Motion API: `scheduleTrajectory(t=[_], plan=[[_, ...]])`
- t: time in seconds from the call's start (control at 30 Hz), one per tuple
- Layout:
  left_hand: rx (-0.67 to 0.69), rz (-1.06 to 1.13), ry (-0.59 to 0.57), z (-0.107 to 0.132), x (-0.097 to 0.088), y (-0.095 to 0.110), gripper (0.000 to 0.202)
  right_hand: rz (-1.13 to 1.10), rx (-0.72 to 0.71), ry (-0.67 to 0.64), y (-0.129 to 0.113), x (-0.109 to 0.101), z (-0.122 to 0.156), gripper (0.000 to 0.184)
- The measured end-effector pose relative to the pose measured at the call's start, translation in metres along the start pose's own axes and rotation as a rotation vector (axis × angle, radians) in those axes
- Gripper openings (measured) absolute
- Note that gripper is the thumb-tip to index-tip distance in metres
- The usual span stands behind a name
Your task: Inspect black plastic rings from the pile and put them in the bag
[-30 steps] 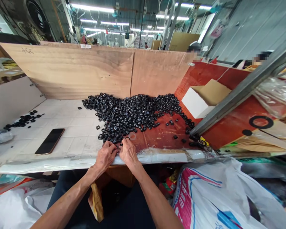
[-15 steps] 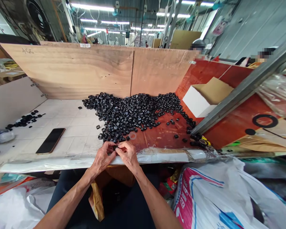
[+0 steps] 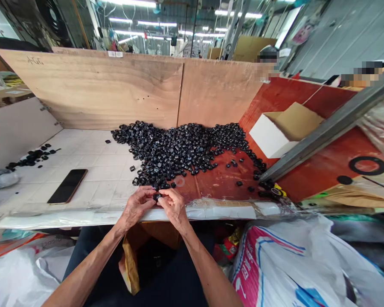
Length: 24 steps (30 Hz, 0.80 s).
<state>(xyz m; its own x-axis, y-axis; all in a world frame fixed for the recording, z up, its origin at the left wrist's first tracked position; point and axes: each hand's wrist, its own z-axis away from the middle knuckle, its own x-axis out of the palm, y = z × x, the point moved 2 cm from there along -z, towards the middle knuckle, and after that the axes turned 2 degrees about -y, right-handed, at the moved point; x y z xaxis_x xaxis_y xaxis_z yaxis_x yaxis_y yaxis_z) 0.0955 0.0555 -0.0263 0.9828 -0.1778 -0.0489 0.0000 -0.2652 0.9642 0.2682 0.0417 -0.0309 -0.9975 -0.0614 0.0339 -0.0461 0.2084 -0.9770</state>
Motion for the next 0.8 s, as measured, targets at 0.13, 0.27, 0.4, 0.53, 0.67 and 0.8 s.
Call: scheduleTrajectory(t=[0.13,0.27,0.4,0.53,0.67,0.8], plan=[[-0.044,-0.085,0.019,-0.0013,-0.0006,0.001,0.016,-0.026,0.04,-0.05,-0.0036,-0.0007,-0.003,0.02],[-0.075,-0.12,0.005,-0.0013,0.0003,0.0054,0.018,-0.065,0.131,-0.075,-0.0084,-0.0021,-0.0038,0.02],[-0.108,-0.01,-0.02,-0.0023,0.0028,0.0085,0.018,-0.094,0.18,-0.09,-0.0089,-0.0023,-0.0039,0.022],[-0.235,0.214,-0.039,-0.001,0.0061,0.0086,0.027,-0.029,0.098,-0.021,-0.0041,-0.002,-0.0047,0.022],[-0.189,0.218,-0.027,0.0013,0.0055,0.0081,0.026,0.082,-0.056,0.018,-0.0026,-0.0006,-0.0033,0.018],[-0.042,-0.002,0.025,0.0034,0.001,0.006,0.023,0.167,-0.155,0.009,-0.0059,0.0016,-0.0001,0.014]])
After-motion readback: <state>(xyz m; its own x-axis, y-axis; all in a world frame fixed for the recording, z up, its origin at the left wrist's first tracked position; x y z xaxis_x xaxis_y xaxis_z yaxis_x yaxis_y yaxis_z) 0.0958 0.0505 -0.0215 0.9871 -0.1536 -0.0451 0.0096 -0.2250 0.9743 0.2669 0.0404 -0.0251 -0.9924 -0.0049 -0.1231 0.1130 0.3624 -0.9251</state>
